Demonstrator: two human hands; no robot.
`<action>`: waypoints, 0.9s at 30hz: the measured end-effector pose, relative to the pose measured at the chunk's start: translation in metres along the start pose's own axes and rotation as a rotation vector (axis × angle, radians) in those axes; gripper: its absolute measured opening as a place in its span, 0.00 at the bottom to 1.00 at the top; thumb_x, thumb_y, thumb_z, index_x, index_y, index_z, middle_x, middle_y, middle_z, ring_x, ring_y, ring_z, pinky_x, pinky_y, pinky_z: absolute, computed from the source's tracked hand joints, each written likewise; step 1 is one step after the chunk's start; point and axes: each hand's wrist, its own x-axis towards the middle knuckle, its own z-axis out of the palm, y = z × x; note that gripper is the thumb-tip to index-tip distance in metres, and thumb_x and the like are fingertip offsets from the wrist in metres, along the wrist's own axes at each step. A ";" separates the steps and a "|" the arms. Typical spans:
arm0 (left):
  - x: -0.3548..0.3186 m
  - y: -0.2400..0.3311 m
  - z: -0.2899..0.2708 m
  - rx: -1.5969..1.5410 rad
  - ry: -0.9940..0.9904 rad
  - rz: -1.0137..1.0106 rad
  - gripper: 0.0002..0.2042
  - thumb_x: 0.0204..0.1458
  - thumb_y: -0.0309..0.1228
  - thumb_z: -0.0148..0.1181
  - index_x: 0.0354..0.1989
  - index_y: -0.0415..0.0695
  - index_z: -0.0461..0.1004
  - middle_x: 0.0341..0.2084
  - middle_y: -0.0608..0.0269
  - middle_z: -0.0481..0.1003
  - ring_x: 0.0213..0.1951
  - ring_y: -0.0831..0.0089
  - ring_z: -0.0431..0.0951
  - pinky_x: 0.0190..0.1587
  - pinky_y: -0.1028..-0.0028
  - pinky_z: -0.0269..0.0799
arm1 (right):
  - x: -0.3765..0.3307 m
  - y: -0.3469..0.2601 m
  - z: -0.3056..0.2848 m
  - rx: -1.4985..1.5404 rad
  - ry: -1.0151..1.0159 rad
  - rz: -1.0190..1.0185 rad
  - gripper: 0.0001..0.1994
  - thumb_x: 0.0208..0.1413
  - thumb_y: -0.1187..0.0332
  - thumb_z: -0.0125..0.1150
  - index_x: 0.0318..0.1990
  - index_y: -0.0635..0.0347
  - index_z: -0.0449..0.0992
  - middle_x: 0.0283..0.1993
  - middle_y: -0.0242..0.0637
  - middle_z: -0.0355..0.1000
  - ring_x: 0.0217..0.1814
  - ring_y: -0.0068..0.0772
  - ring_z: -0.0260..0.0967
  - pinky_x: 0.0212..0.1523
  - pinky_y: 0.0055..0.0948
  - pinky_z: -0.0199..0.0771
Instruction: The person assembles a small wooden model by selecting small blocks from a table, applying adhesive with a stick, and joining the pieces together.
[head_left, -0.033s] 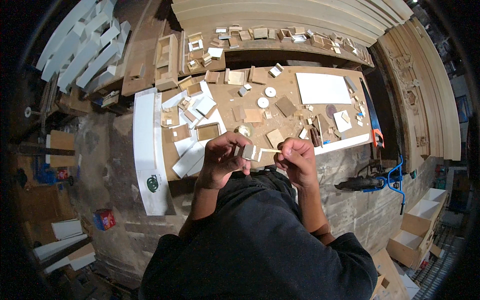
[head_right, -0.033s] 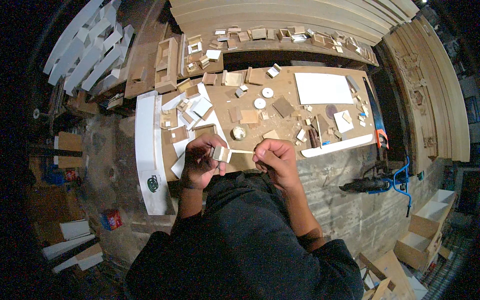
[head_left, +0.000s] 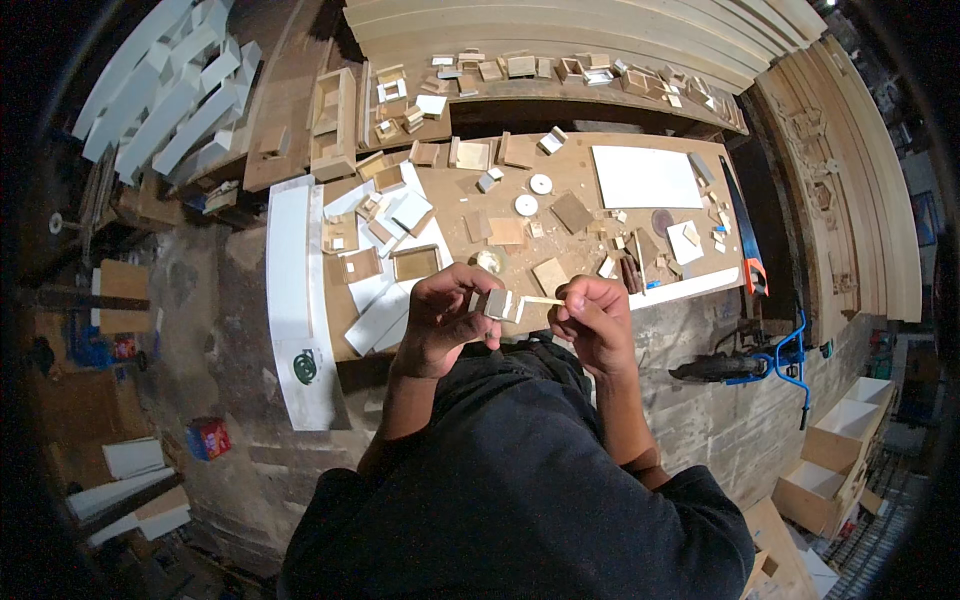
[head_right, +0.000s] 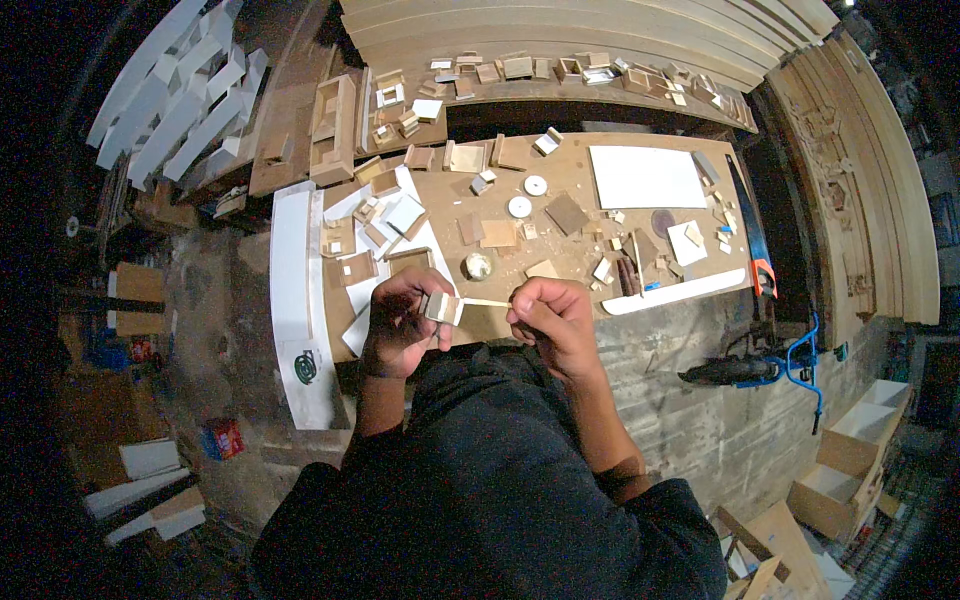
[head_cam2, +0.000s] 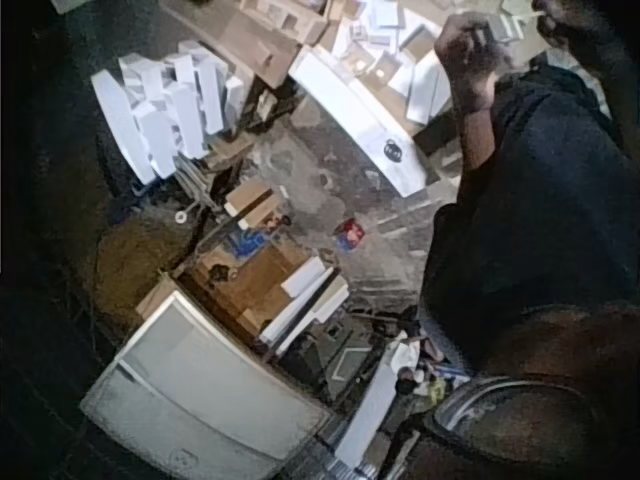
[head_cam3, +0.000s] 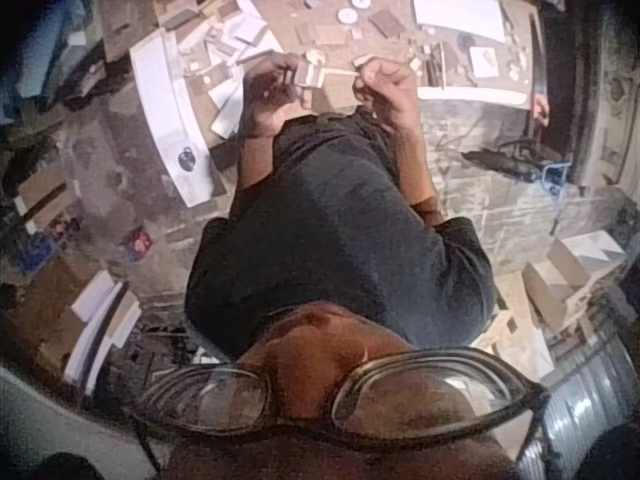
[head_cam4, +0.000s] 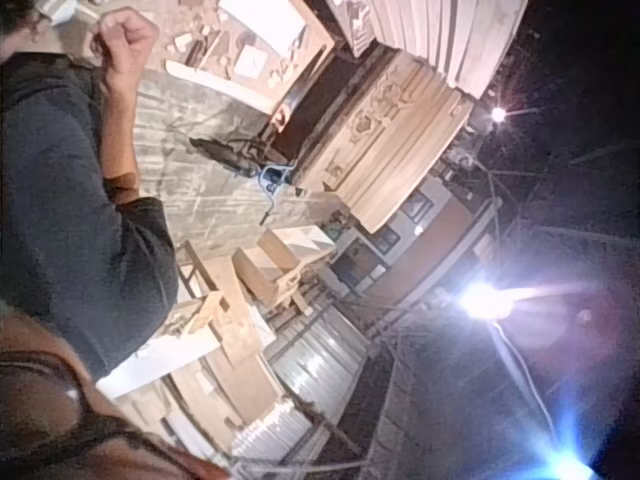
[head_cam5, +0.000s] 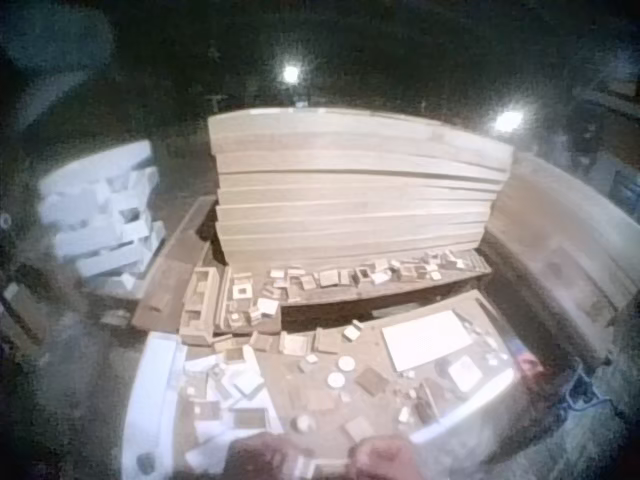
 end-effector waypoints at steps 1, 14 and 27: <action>0.000 0.000 0.000 0.001 -0.001 0.002 0.22 0.45 0.35 0.74 0.42 0.35 0.71 0.36 0.52 0.73 0.26 0.72 0.76 0.23 0.74 0.76 | 0.000 0.000 -0.001 0.007 -0.003 -0.007 0.10 0.58 0.67 0.64 0.30 0.64 0.76 0.26 0.33 0.74 0.22 0.17 0.63 0.24 0.19 0.61; -0.005 -0.004 0.000 0.006 0.017 0.012 0.22 0.45 0.34 0.74 0.42 0.35 0.71 0.36 0.53 0.74 0.25 0.71 0.76 0.24 0.74 0.75 | -0.002 0.002 -0.001 -0.070 0.018 -0.038 0.10 0.58 0.67 0.64 0.30 0.64 0.76 0.28 0.33 0.75 0.23 0.17 0.63 0.25 0.19 0.60; -0.005 -0.011 0.000 -0.025 -0.010 0.020 0.17 0.50 0.29 0.70 0.45 0.35 0.73 0.32 0.58 0.77 0.27 0.72 0.77 0.29 0.73 0.75 | 0.001 0.005 -0.014 -0.150 0.032 -0.043 0.08 0.58 0.69 0.64 0.30 0.64 0.78 0.28 0.33 0.76 0.26 0.15 0.65 0.28 0.18 0.62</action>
